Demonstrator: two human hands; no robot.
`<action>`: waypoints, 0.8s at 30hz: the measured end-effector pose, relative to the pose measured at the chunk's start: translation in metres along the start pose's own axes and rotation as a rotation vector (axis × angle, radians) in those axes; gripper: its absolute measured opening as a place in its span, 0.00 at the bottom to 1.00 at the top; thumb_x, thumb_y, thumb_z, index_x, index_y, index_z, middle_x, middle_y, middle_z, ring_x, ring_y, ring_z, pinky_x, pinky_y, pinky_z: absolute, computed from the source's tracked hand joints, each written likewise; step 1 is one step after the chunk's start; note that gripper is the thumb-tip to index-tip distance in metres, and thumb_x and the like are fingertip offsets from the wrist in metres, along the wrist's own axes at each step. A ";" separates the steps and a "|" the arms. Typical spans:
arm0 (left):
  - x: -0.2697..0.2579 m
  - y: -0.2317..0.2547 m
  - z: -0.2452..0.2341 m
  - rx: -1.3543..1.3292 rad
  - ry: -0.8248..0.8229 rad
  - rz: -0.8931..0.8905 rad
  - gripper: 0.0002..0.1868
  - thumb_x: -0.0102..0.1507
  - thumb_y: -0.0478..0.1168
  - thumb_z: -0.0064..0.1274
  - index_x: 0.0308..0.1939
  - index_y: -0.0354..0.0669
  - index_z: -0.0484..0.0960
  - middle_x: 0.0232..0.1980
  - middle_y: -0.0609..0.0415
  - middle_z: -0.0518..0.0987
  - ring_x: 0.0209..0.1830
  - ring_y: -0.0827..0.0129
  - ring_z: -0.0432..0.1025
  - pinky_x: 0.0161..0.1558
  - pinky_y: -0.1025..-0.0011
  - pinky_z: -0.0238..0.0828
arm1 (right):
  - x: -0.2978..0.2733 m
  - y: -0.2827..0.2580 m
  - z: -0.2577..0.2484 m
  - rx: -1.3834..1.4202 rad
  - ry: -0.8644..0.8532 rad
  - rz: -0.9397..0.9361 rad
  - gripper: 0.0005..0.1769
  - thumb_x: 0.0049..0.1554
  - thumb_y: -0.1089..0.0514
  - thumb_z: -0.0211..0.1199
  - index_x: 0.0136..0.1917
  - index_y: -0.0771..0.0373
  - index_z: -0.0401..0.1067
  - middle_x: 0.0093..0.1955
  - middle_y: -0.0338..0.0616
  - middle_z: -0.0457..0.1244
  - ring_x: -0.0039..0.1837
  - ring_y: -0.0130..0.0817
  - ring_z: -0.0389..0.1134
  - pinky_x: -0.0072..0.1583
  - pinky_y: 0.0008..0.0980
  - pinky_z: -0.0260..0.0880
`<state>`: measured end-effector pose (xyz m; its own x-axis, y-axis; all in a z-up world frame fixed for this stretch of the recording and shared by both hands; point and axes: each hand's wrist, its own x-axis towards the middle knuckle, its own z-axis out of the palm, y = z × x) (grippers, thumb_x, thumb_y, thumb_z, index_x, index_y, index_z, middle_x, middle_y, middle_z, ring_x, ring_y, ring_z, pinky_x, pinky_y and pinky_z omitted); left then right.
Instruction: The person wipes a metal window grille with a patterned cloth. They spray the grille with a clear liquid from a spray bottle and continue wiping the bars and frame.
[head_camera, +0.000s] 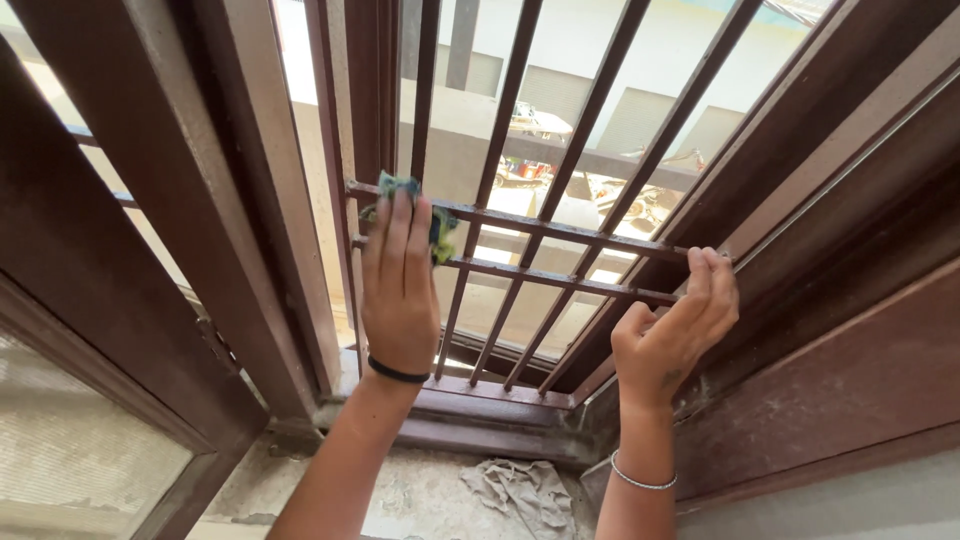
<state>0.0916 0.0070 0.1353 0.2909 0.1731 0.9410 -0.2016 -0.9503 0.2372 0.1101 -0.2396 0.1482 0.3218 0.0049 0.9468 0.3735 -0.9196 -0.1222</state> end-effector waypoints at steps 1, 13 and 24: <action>-0.011 0.001 0.002 0.002 0.014 0.007 0.23 0.73 0.29 0.50 0.72 0.38 0.70 0.74 0.48 0.70 0.77 0.55 0.63 0.75 0.63 0.65 | 0.000 0.000 -0.001 0.003 -0.002 0.002 0.41 0.48 0.75 0.51 0.76 0.69 0.57 0.77 0.56 0.53 0.79 0.56 0.51 0.79 0.54 0.52; -0.151 -0.022 0.047 -0.105 -0.099 -0.340 0.32 0.68 0.27 0.51 0.76 0.34 0.62 0.71 0.37 0.70 0.70 0.45 0.67 0.68 0.58 0.66 | 0.000 0.004 -0.011 0.053 -0.040 0.010 0.41 0.48 0.76 0.50 0.76 0.69 0.60 0.78 0.55 0.54 0.80 0.56 0.53 0.80 0.51 0.54; -0.090 -0.036 0.054 -0.276 -0.081 -0.580 0.21 0.66 0.44 0.58 0.59 0.38 0.75 0.59 0.46 0.79 0.61 0.55 0.73 0.61 0.60 0.72 | -0.002 0.000 -0.015 0.079 -0.057 -0.002 0.42 0.48 0.73 0.52 0.77 0.68 0.59 0.78 0.53 0.54 0.81 0.54 0.53 0.81 0.52 0.52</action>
<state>0.1231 0.0119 0.0289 0.4925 0.6077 0.6229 -0.2204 -0.6053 0.7648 0.0965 -0.2456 0.1510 0.3690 0.0311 0.9289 0.4413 -0.8855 -0.1456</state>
